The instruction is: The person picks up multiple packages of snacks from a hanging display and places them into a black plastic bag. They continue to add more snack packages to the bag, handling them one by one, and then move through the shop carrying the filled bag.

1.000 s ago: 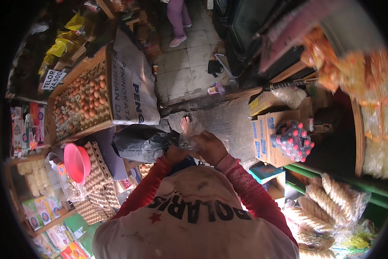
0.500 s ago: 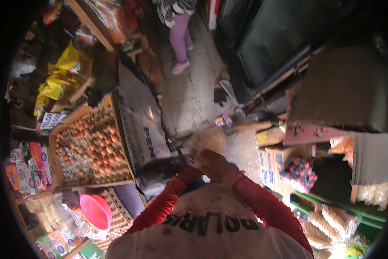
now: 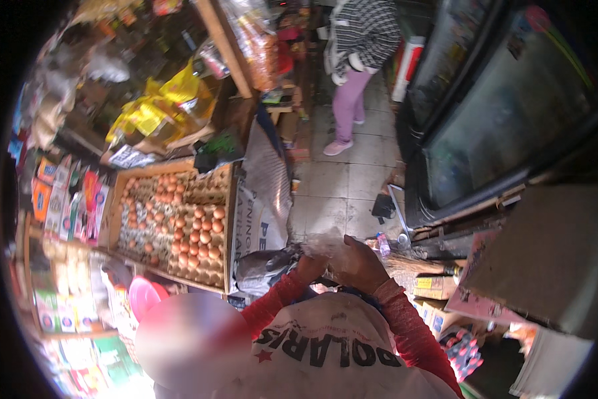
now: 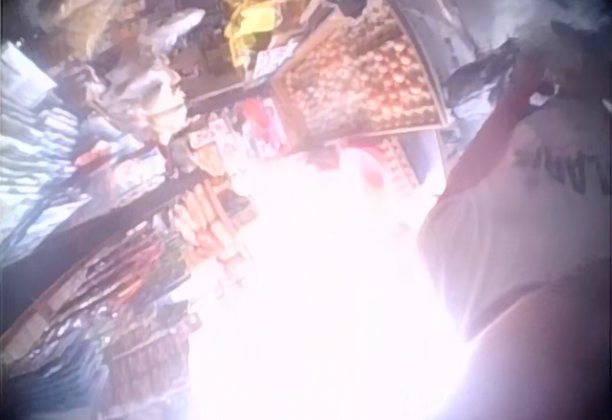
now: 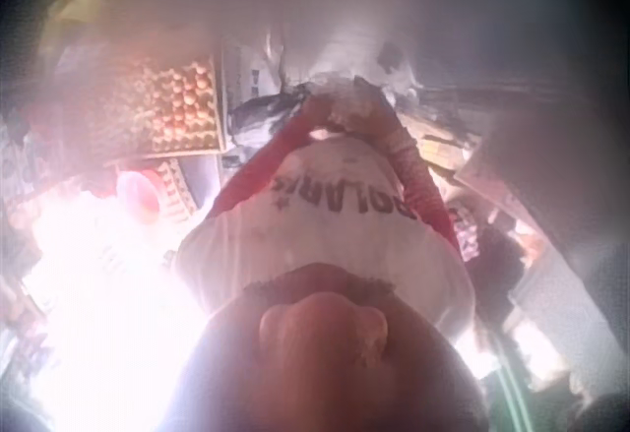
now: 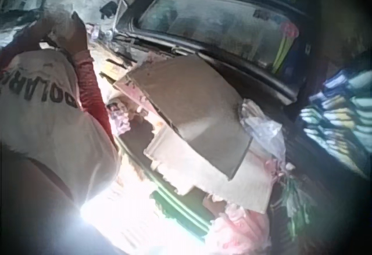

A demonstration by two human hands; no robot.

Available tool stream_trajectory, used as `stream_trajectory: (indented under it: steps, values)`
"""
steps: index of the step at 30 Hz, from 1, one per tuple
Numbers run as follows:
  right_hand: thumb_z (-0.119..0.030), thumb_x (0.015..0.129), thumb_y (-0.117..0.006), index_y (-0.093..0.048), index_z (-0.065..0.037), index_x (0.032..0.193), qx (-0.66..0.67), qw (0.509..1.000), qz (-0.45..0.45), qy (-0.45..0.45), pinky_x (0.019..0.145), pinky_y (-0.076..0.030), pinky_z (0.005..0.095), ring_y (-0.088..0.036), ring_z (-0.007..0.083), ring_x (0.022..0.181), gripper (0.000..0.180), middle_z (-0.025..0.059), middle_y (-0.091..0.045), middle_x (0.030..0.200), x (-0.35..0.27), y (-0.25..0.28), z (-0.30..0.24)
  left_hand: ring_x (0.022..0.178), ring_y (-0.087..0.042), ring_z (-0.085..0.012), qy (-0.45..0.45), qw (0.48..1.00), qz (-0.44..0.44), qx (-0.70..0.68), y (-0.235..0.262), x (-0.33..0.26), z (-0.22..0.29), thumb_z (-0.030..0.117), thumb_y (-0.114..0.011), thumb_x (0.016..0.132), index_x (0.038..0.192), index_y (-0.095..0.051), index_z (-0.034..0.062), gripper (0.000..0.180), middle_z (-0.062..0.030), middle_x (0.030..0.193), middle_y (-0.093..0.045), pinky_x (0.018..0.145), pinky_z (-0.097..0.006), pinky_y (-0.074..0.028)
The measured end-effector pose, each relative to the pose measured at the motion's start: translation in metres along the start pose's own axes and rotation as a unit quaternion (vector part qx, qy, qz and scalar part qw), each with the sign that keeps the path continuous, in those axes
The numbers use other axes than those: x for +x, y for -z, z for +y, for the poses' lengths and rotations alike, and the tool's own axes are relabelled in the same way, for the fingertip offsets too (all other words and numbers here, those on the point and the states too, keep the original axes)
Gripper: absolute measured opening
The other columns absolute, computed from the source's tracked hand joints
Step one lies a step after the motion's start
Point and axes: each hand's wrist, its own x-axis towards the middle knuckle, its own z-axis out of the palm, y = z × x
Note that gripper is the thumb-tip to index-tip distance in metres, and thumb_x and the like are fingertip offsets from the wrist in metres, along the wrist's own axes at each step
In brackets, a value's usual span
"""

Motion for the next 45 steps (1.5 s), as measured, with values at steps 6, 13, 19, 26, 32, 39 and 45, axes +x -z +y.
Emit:
stream_trajectory:
  steps: [6,13,19,26,32,39,45]
  values:
    - [-0.027,0.079,-0.073,-0.055,-0.008,0.131,-0.047,0.990,-0.132,0.032,0.093,-0.049,0.0396,-0.058,0.0341,0.116,0.058,0.0187,-0.060,0.126,0.054,0.007,0.015,0.101,-0.064,-0.0230,0.085,0.992,-0.052,-0.079,0.006,0.021,0.016,0.020,-0.053,0.098,0.126,-0.057,0.0012,0.034,-0.0129,0.112,-0.067,0.091,-0.034,-0.050]
    - [-0.027,0.079,-0.074,-0.066,-0.007,0.111,-0.058,0.966,-0.253,-0.010,0.079,-0.053,0.0404,-0.068,0.0336,0.095,0.039,0.0182,-0.071,0.097,0.092,0.004,0.002,0.078,-0.063,-0.0141,0.438,0.895,0.044,-0.077,0.023,-0.031,0.056,0.036,-0.067,0.092,0.103,-0.069,0.0010,0.037,-0.0078,0.085,-0.069,0.073,-0.032,-0.051]
    - [-0.026,0.083,-0.071,-0.064,0.002,0.105,-0.103,0.993,-0.039,0.051,0.072,-0.053,0.0425,-0.069,0.0362,0.085,0.037,0.0239,-0.067,0.092,0.146,0.000,-0.003,0.070,-0.062,-0.0152,0.207,0.867,0.416,-0.182,0.032,-0.100,0.043,0.031,-0.065,0.093,0.088,-0.068,0.0017,0.029,-0.0054,0.081,-0.067,0.066,-0.030,-0.051]
    - [-0.015,0.092,-0.065,-0.051,-0.006,0.129,0.318,0.945,0.054,0.059,0.077,-0.057,0.0306,-0.065,0.0205,0.101,0.041,0.0084,-0.062,0.116,0.275,-0.032,-0.162,0.075,-0.068,-0.0222,0.371,0.873,0.299,-0.108,0.040,-0.202,0.001,0.039,-0.064,0.090,0.101,-0.069,0.0024,0.039,-0.0103,0.085,-0.071,0.071,-0.036,-0.053]
    - [-0.023,0.088,-0.071,-0.053,-0.004,0.129,0.476,0.867,0.081,0.122,0.085,-0.053,0.0345,-0.061,0.0192,0.103,0.049,0.0070,-0.063,0.115,0.398,-0.183,-0.224,0.092,-0.066,-0.0400,0.425,0.828,0.363,0.048,0.045,-0.212,0.018,0.045,-0.067,0.084,0.103,-0.066,0.0007,0.048,-0.0240,0.094,-0.069,0.081,-0.047,-0.051]
    - [-0.022,0.088,-0.068,-0.051,0.006,0.130,0.298,0.941,0.111,0.114,0.100,-0.044,0.0375,-0.057,0.0269,0.118,0.054,0.0168,-0.057,0.132,0.528,-0.302,-0.090,0.076,-0.066,-0.0363,0.405,0.827,0.384,0.073,0.046,-0.216,0.004,0.043,-0.067,0.085,0.090,-0.065,-0.0005,0.044,-0.0211,0.077,-0.065,0.067,-0.044,-0.048]
    - [-0.037,0.084,-0.073,-0.061,0.005,0.120,0.265,0.963,0.030,0.030,0.096,-0.045,0.0378,-0.060,0.0275,0.112,0.057,0.0167,-0.064,0.123,0.502,-0.294,-0.098,0.077,-0.065,-0.0376,0.376,0.843,0.378,0.072,0.054,-0.220,-0.014,0.045,-0.066,0.086,0.091,-0.064,-0.0002,0.045,-0.0216,0.079,-0.065,0.068,-0.044,-0.048]
